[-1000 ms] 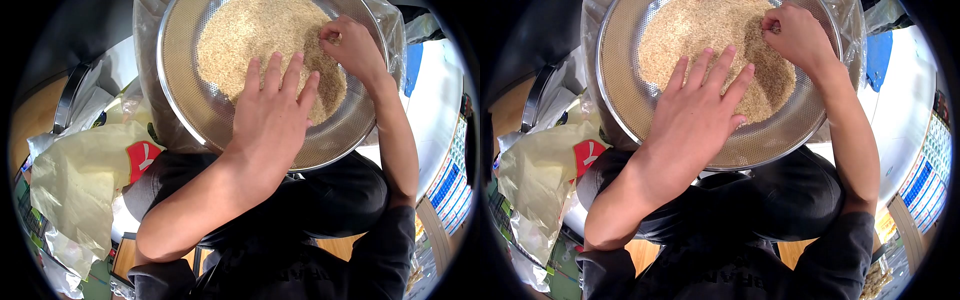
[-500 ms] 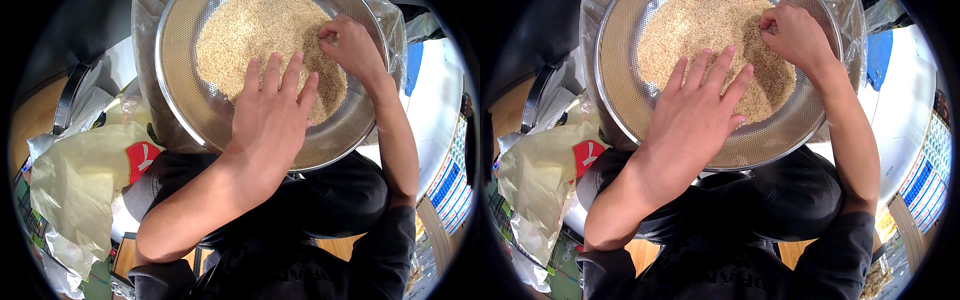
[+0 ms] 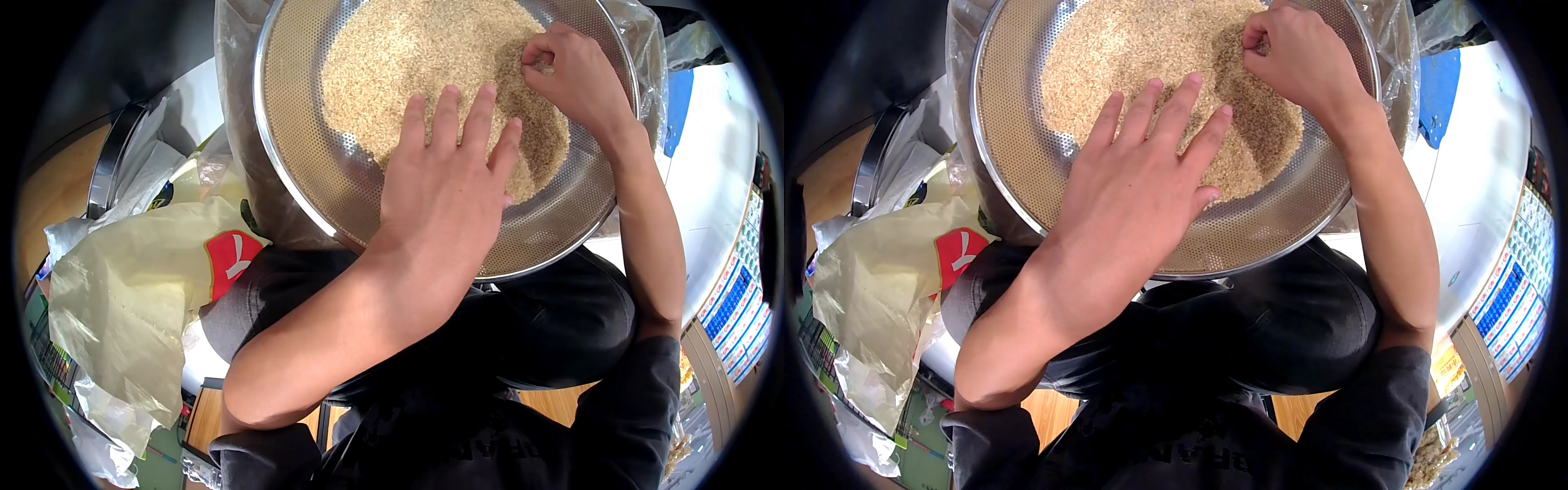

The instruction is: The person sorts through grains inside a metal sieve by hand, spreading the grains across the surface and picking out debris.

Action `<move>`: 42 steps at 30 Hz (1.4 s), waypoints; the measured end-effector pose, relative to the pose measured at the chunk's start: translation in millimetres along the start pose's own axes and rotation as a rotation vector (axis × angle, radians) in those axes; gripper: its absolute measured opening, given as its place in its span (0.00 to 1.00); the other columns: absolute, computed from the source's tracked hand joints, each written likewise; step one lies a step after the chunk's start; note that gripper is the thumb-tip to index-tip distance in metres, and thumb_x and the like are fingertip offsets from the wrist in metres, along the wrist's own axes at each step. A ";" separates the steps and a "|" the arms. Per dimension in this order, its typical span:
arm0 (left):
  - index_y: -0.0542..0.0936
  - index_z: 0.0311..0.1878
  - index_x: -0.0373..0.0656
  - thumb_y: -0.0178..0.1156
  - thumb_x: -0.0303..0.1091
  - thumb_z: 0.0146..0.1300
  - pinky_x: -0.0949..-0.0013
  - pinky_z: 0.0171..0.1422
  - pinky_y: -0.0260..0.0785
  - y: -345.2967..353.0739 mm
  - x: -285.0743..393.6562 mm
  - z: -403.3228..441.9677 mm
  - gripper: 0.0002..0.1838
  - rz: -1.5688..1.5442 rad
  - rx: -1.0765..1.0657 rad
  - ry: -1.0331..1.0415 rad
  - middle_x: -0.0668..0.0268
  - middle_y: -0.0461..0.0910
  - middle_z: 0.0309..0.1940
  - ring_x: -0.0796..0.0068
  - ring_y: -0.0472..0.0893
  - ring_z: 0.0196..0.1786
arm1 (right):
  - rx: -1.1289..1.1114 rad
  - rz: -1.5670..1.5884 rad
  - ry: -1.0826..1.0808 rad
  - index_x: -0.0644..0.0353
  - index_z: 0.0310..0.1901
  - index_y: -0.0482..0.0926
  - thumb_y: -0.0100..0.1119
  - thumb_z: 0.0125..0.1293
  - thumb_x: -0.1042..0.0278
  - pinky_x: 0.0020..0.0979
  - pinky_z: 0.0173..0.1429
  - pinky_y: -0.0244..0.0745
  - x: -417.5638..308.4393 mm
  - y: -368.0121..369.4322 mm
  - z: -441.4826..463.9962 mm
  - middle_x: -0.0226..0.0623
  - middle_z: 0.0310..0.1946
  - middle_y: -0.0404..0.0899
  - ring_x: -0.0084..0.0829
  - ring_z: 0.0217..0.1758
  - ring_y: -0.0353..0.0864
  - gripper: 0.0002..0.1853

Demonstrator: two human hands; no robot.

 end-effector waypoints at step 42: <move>0.62 0.86 0.48 0.49 0.50 0.85 0.39 0.89 0.46 10.8 2.4 -3.1 0.33 -0.034 -0.118 -0.011 0.50 0.60 0.86 0.44 0.61 0.86 | 0.287 -0.034 0.216 0.63 0.51 0.88 0.64 0.75 0.66 0.41 0.49 0.83 40.6 -97.5 -51.4 0.48 0.44 0.88 0.46 0.42 0.90 0.11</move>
Point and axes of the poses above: each hand's wrist, its own z-axis towards the middle knuckle, its own y-axis out of the palm, x = y × z, the point moved 7 cm from there along z, towards the middle knuckle
